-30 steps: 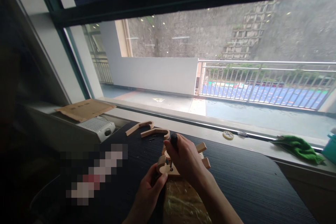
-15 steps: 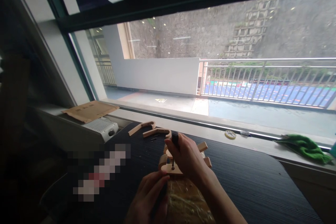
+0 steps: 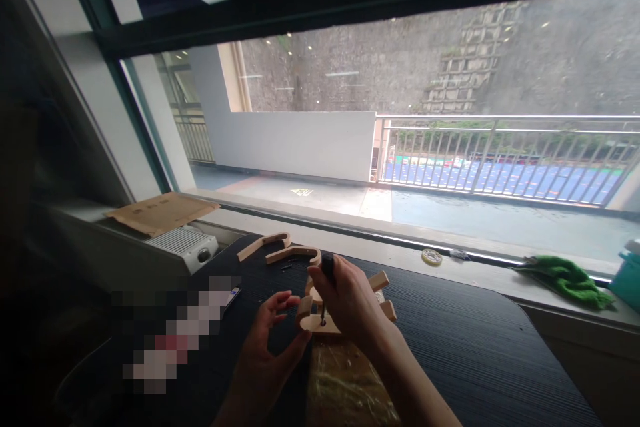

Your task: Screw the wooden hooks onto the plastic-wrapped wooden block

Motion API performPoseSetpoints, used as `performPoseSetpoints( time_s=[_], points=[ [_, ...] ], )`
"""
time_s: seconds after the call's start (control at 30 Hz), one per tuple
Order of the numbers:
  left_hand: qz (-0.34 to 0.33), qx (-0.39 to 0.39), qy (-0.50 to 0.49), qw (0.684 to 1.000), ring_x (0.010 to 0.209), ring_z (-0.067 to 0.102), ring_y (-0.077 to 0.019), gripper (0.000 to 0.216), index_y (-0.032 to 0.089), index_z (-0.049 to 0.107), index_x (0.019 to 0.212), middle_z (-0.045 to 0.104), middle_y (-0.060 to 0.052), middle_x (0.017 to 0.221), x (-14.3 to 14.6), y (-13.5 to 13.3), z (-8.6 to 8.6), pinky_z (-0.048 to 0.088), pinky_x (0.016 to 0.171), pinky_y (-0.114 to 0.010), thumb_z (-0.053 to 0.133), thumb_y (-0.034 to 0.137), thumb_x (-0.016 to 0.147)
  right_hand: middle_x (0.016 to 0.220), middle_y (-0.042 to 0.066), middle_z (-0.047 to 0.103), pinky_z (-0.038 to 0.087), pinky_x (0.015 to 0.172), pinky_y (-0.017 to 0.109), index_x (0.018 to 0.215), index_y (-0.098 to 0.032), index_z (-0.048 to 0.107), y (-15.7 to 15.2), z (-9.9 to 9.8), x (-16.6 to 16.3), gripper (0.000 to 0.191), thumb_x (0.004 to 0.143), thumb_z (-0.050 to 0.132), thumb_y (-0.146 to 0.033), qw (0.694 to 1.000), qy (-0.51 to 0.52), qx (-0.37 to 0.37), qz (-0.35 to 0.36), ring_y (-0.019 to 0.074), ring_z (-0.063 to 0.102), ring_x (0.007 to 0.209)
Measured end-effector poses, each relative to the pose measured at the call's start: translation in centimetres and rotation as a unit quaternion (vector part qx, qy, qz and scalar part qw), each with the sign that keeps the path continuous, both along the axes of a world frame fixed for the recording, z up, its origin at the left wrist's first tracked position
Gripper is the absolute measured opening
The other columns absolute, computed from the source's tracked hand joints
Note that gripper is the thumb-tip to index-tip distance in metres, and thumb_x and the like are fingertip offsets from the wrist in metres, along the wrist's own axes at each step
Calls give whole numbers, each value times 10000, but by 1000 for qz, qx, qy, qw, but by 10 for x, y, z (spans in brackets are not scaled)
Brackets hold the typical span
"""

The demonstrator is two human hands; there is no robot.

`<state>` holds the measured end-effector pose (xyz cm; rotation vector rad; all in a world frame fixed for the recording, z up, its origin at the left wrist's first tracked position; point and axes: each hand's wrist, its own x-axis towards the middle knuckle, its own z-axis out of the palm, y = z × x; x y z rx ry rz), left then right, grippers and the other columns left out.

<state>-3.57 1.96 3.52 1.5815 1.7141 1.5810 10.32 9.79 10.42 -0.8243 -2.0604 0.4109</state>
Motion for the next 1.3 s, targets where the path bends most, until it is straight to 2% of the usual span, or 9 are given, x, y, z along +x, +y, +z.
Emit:
performPoseSetpoints(
  time_s=[0.17,0.5,0.73,0.83,0.97,1.07,1.13,1.2,1.3],
  points=[
    [-104,-35,-30,993,972,567,-208,405,200,503,1102,612,-44,1016,-2,17,11,435,866,-339,597,204,708,591,-37,461,310,489,208,676,-189,432,-1,1,1,214,871,430,-277,1000,-2,11,0,90,390,525],
    [-208,-83,-31,974,704,567,-138,287,179,581,982,620,-3,813,-2,25,34,452,653,-226,538,123,704,602,-34,455,322,511,222,684,-194,411,-2,1,0,200,870,422,-265,1000,3,5,21,98,408,535],
    [-254,-93,-49,961,645,509,-103,189,165,591,801,558,33,711,1,29,40,423,626,-197,527,57,660,574,-35,469,332,497,229,666,-197,424,-1,1,-2,211,863,428,-273,1000,8,-6,12,102,420,517],
    [-264,-100,-64,957,650,507,-103,208,163,591,834,562,28,726,1,29,39,422,612,-194,524,59,667,582,-30,478,338,500,231,667,-198,424,-1,-1,-2,211,863,424,-275,1000,9,0,9,106,429,524],
    [-270,-118,-86,952,763,578,-148,345,173,565,1039,618,-11,847,-10,23,47,465,693,-245,574,130,697,589,-29,479,339,500,228,675,-195,426,-2,0,-2,211,868,419,-282,1000,-3,2,2,106,432,527],
    [-186,-59,-96,976,863,599,-189,335,161,561,1061,636,-45,888,-19,17,70,467,778,-302,597,221,733,584,-30,480,337,486,219,675,-193,429,-4,1,-2,235,876,406,-312,1000,-11,-5,-6,101,426,517],
    [-133,34,-135,981,839,606,-179,274,152,571,1008,639,-46,867,-19,17,90,473,773,-298,587,259,756,573,-29,481,331,467,215,657,-194,421,-5,2,-2,257,878,398,-323,1000,-9,-7,-14,98,418,500],
    [-107,120,-204,966,751,606,-145,228,155,564,975,623,-19,788,-14,24,111,485,736,-282,548,293,795,561,-27,482,332,459,218,649,-197,422,-5,0,-3,268,875,397,-338,1000,-7,-4,-18,102,420,491],
    [-136,198,-277,930,709,595,-125,207,135,565,950,595,-13,731,2,52,142,491,710,-267,520,282,811,558,-22,486,345,465,227,657,-199,434,-2,-5,-4,279,875,392,-369,1000,-14,5,-17,116,439,500]
  ],
)
